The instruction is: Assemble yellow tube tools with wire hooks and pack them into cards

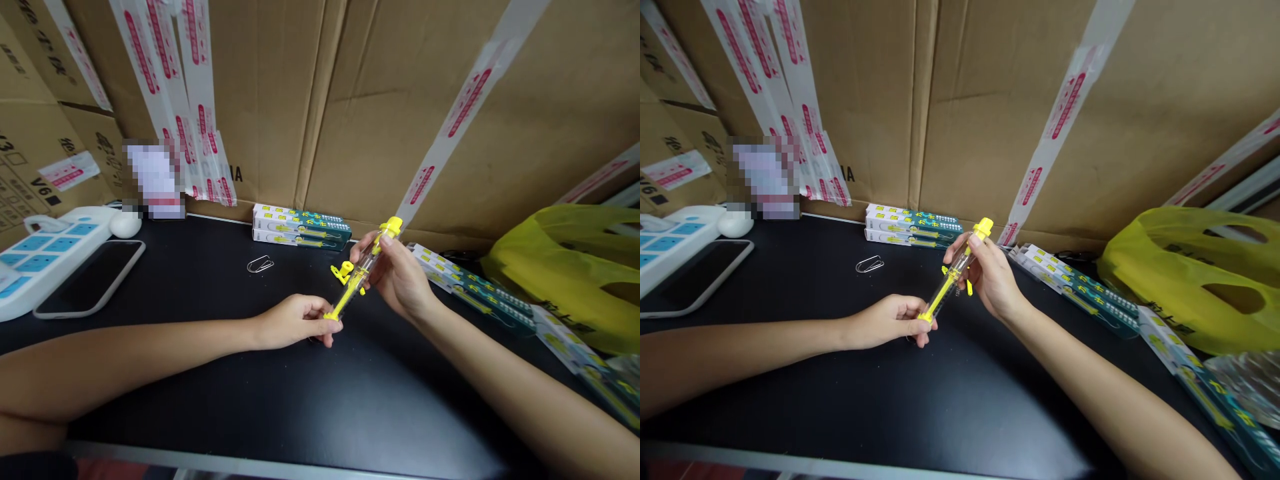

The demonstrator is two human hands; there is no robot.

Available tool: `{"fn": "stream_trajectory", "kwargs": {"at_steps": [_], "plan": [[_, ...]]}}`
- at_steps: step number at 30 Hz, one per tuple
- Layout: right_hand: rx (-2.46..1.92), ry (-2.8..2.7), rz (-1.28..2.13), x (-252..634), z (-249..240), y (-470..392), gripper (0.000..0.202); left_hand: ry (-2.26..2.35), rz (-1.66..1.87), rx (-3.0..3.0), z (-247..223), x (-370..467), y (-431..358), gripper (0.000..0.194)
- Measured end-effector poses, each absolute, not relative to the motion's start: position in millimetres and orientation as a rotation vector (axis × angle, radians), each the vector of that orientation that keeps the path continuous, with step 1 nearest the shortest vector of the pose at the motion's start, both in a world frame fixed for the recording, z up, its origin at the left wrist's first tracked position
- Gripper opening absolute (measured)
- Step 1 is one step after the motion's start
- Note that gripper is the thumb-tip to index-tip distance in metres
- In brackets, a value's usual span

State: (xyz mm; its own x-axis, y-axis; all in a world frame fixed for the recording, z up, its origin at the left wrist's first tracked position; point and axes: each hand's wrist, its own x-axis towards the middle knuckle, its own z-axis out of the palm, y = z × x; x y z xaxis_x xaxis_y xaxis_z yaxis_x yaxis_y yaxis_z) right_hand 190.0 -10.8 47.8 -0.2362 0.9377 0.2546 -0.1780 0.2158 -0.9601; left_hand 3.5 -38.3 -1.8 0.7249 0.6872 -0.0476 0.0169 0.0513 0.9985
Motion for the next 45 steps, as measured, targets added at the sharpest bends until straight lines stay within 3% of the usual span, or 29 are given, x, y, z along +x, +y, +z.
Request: {"fn": "stream_trajectory", "kwargs": {"at_steps": [8,14,29,45], "plan": [[-0.708,-1.388,1.32,191.0,46.6,-9.8,0.022,0.642,0.562,1.47,-1.5,2.9,-39.9,0.027],[-0.757,-1.655,1.605,199.7,39.9,-5.3,0.028,0.545,0.544,1.438,-1.4,0.2,-35.6,0.037],[-0.765,-1.672,1.393,193.9,33.5,-5.8,0.027,0.618,0.636,1.511,-3.8,2.7,-39.9,0.028],[-0.792,-1.528,1.511,193.6,34.2,-4.2,0.025,0.65,0.701,1.327,-9.9,3.8,-36.4,0.033]]}}
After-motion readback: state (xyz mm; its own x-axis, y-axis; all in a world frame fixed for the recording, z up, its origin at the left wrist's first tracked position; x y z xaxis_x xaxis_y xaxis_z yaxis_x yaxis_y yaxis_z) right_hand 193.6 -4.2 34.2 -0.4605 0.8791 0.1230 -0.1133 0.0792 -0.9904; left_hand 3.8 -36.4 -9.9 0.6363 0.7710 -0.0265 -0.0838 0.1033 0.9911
